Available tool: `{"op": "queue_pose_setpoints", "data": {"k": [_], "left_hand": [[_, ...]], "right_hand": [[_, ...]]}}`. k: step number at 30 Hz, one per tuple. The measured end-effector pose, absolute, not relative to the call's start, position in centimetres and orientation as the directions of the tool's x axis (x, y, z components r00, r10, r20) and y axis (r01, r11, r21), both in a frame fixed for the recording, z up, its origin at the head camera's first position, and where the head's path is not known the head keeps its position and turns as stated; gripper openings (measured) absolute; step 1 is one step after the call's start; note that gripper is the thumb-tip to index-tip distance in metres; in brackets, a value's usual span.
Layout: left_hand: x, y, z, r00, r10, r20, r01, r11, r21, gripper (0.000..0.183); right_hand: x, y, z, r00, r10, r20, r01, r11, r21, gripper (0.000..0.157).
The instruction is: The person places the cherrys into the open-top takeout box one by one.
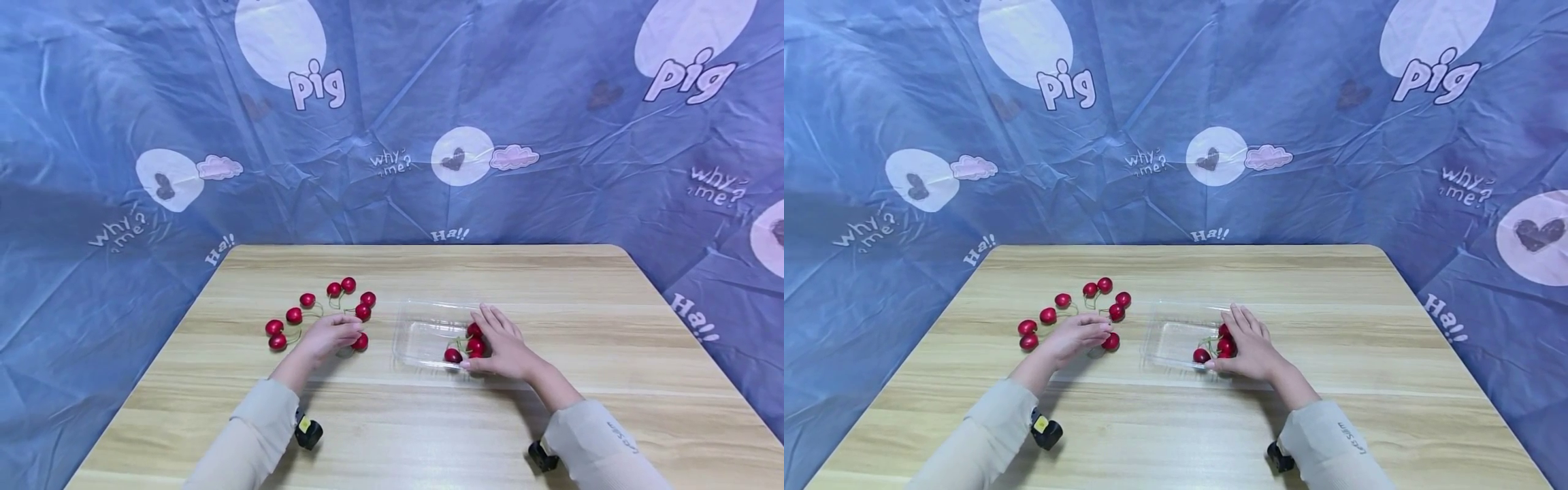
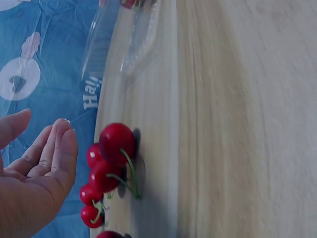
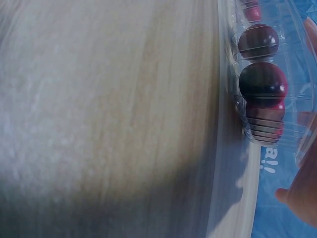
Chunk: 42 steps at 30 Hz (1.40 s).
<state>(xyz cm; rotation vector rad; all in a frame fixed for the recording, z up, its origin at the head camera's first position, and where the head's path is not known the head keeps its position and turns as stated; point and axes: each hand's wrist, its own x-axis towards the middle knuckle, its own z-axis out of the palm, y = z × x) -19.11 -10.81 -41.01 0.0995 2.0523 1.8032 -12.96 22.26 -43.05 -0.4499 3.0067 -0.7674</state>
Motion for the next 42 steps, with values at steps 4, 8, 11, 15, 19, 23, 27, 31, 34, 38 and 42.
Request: {"op": "queue_pose_setpoints", "data": {"k": [4,8,11,15,19,23,27,31,34,38,42], "left_hand": [[-19.1,-11.4,-41.2,-0.92,0.294,-0.261,-0.22,0.165,0.962,0.033],[-19.1,-11.9,-41.4,-0.925,0.282,-0.256,-0.215,0.168,0.962,0.031],[-19.0,-12.3,-41.6,-0.926,0.277,-0.257,-0.215,0.173,0.961,0.031],[-19.1,-12.7,-42.0,-0.929,0.268,-0.255,-0.215,0.169,0.962,0.031],[-19.3,-13.1,-42.5,-0.93,0.255,-0.265,-0.229,0.164,0.96,0.03],[-19.3,-13.2,-42.8,-0.93,0.243,-0.276,-0.24,0.169,0.956,0.028],[-19.3,-13.3,-43.1,-0.934,0.223,-0.278,-0.24,0.182,0.954,0.026],[-19.3,-13.4,-43.5,-0.937,0.208,-0.28,-0.239,0.2,0.95,0.025],[-19.4,-13.5,-43.7,-0.937,0.206,-0.283,-0.238,0.215,0.947,0.025],[-19.3,-13.5,-43.8,-0.936,0.2,-0.291,-0.242,0.237,0.941,0.025],[-19.3,-13.6,-44.0,-0.935,0.191,-0.3,-0.247,0.258,0.934,0.024]], "right_hand": [[-12.9,22.3,-43.0,-0.96,-0.274,0.061,-0.269,0.839,-0.473,0.102],[-12.9,22.3,-42.9,-0.96,-0.273,0.066,-0.27,0.835,-0.479,0.102],[-12.8,22.3,-42.9,-0.96,-0.273,0.064,-0.27,0.834,-0.481,0.102],[-12.8,22.3,-42.9,-0.96,-0.273,0.062,-0.269,0.837,-0.477,0.101],[-12.8,22.3,-42.9,-0.958,-0.276,0.075,-0.277,0.835,-0.476,0.1],[-12.7,22.3,-42.7,-0.957,-0.278,0.078,-0.281,0.835,-0.472,0.1],[-12.7,22.3,-42.7,-0.958,-0.278,0.074,-0.279,0.835,-0.475,0.1],[-12.7,22.3,-42.6,-0.958,-0.277,0.074,-0.278,0.833,-0.478,0.1],[-12.7,22.3,-42.6,-0.959,-0.276,0.064,-0.273,0.837,-0.475,0.1],[-12.8,22.4,-42.6,-0.959,-0.277,0.056,-0.269,0.838,-0.474,0.1],[-12.9,22.3,-42.7,-0.958,-0.281,0.059,-0.274,0.833,-0.481,0.101]]}}
